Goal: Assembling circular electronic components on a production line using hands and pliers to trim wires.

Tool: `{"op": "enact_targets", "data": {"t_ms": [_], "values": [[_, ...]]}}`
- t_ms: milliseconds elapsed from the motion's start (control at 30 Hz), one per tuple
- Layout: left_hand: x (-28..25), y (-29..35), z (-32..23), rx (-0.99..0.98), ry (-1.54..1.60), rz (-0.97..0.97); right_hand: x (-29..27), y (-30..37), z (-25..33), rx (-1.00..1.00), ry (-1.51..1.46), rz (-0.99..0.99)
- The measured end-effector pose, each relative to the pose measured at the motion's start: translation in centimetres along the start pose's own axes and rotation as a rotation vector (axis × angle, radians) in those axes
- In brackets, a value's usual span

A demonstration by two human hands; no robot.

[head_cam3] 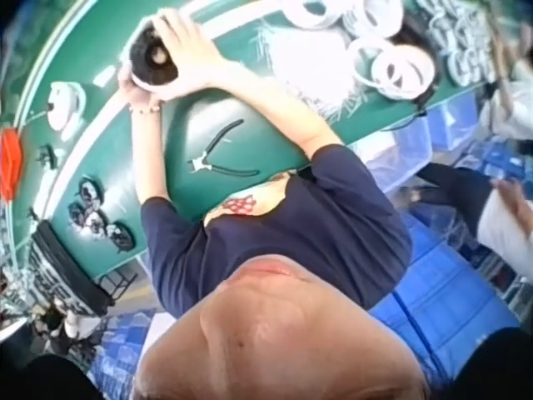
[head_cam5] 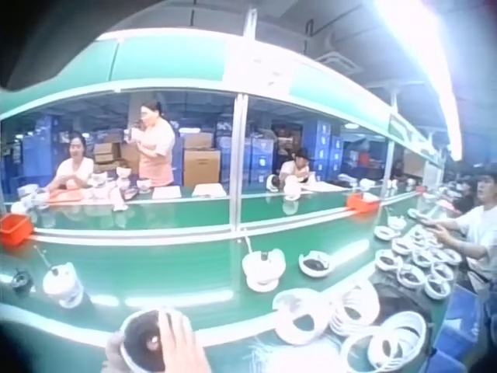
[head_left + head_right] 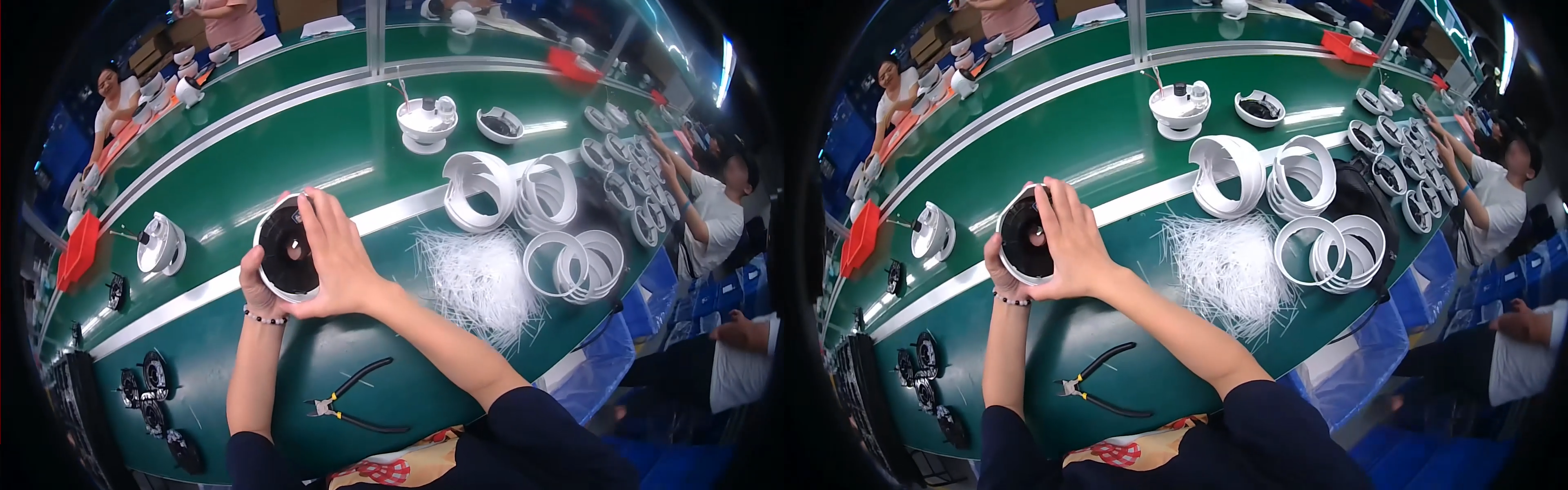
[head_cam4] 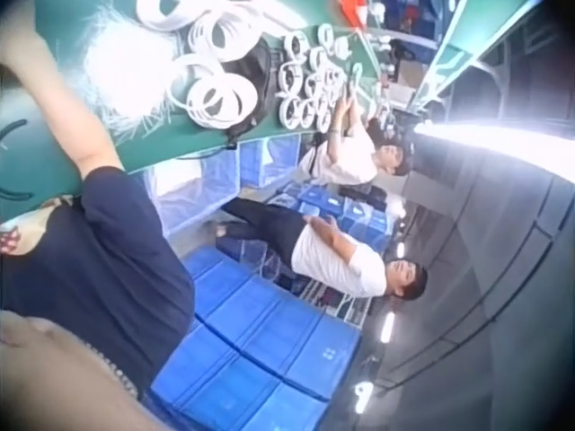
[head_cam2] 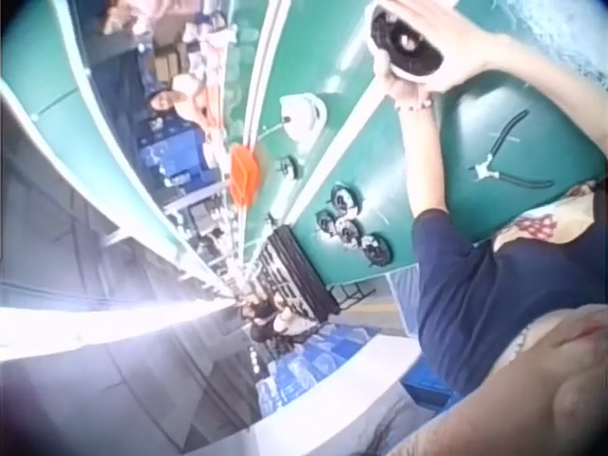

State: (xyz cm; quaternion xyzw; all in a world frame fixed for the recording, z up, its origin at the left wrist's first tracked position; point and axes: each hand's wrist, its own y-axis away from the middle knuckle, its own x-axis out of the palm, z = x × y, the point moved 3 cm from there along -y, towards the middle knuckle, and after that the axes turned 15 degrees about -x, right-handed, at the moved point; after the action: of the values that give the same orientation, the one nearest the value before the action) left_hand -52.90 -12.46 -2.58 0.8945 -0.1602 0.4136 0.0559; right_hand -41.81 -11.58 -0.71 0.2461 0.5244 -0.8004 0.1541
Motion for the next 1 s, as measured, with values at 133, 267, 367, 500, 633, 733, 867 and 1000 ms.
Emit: {"op": "enact_targets", "data": {"t_ms": [133, 267, 367, 500, 633, 733, 867, 1000], "values": [[-3.5, -4.3, 2.0, -0.057, 0.112, 0.026, 0.6, 2.8, -2.2, 0.251, 0.181, 0.121], [-14.7, -6.6, -1.5, -0.058, 0.091, -0.47, -1.0, 3.8, 1.5, 0.267, 0.103, 0.187], [-18.1, -9.8, -2.4, 0.024, 0.061, -0.539, -2.9, 7.2, 3.9, 0.225, -0.047, 0.27], [-22.4, -11.9, -4.7, 0.077, -0.029, -0.674, -1.9, 10.3, 8.4, 0.011, -0.228, 0.442], [-24.9, -10.3, -7.0, 0.132, -0.312, -0.693, -2.5, 11.9, 13.0, -0.111, 0.088, 0.288], [-20.0, -5.9, -7.8, 0.256, -0.503, -0.827, 1.7, 15.5, 11.9, -0.105, -0.149, 0.736], [-17.5, 0.8, -11.5, 0.488, -0.839, -0.884, -0.5, 14.8, 11.7, -0.043, 0.047, 0.686], [-25.2, 7.5, -16.0, 0.532, -0.836, -1.058, -1.2, 14.7, 10.9, -0.077, 0.027, 0.606]]}}
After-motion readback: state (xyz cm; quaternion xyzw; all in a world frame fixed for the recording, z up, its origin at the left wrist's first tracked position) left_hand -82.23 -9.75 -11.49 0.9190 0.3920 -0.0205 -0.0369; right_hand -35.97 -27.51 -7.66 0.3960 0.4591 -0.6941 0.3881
